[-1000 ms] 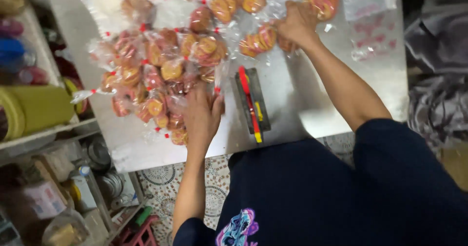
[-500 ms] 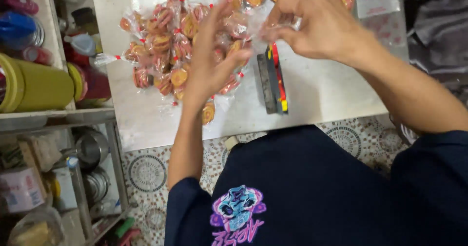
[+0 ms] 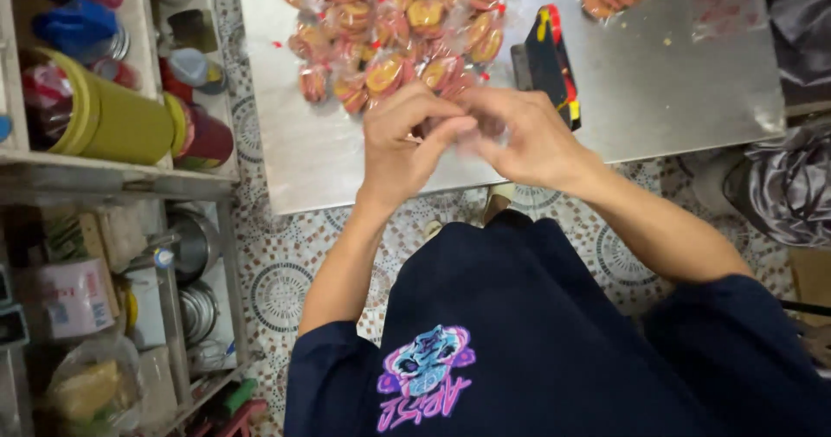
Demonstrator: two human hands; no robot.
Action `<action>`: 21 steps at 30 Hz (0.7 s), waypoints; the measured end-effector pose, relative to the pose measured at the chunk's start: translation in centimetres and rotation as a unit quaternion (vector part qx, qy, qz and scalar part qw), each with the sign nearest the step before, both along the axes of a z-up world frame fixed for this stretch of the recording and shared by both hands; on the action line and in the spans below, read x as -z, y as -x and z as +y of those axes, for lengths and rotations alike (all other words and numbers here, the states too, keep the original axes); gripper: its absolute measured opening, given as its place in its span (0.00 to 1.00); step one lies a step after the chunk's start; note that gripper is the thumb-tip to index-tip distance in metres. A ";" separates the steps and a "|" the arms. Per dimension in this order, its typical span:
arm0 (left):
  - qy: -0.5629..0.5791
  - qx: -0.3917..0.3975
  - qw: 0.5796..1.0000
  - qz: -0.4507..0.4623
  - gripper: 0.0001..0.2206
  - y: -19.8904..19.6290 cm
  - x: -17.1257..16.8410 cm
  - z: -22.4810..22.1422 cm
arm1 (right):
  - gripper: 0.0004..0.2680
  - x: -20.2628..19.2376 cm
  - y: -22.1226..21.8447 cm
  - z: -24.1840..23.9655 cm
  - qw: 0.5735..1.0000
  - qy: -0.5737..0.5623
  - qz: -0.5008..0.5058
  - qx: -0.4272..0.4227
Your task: Packing individual swirl cookies into plastic bags and sealing them using a manual bag neck sealer at a high pace.
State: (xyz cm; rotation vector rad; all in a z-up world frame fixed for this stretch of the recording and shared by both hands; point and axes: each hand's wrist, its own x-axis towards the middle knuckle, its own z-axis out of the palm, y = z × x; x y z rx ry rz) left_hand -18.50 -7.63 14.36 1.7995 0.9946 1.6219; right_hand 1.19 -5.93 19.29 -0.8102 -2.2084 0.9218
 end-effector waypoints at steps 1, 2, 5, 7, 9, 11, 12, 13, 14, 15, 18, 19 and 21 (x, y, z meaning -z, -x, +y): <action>0.014 -0.006 1.000 -0.026 0.07 0.8 0.2 -0.6 | 0.15 -0.2 1.0 -0.4 0.998 -0.025 0.058 -0.005; 0.029 -0.012 0.998 -0.051 0.09 1.7 0.4 -1.2 | 0.02 -0.4 1.9 -0.8 0.992 -0.049 0.115 -0.010; 0.148 0.292 0.925 -0.192 0.48 4.4 -2.4 -2.9 | 0.04 -0.4 2.2 -0.5 0.989 -0.045 0.120 -0.074; 0.199 0.321 0.918 -0.118 0.35 3.7 6.9 -2.7 | 0.06 -0.1 4.0 -0.3 0.989 -0.099 0.080 -0.081; 0.243 0.351 0.904 -0.040 0.21 2.1 8.1 -3.6 | 0.10 0.5 4.3 0.4 0.983 -0.161 0.037 -0.084; 0.282 0.430 0.840 -0.171 0.06 -0.7 1.8 -7.0 | 0.14 2.1 3.0 1.1 0.974 -0.225 -0.028 -0.006; 0.281 0.435 0.838 -0.173 0.06 -0.5 2.7 -6.3 | 0.14 0.8 2.0 0.8 0.974 -0.225 -0.032 -0.002; 0.307 0.417 0.843 -0.145 0.06 -0.2 3.7 -5.8 | 0.12 -0.3 1.2 0.4 0.987 -0.159 -0.032 0.001; 0.332 0.398 0.847 -0.117 0.07 0.1 4.7 -5.2 | 0.22 -1.4 0.3 0.1 0.995 -0.093 -0.032 0.004; 0.332 0.399 0.846 -0.116 0.07 -0.2 4.6 -5.4 | 0.22 -1.2 0.6 -0.7 0.995 -0.092 -0.032 0.006; 0.297 0.451 0.835 -0.101 0.09 -1.6 5.6 -5.7 | 0.14 1.6 0.0 -2.2 0.971 -0.115 -0.207 -0.039; 0.300 0.418 0.854 -0.069 0.08 -1.9 6.6 -5.5 | 0.11 3.7 -0.8 -1.8 0.977 -0.115 -0.181 -0.001; 0.303 0.387 0.870 -0.035 0.07 -1.7 9.8 -4.6 | 0.10 6.6 -2.2 -1.0 0.981 -0.114 -0.154 0.041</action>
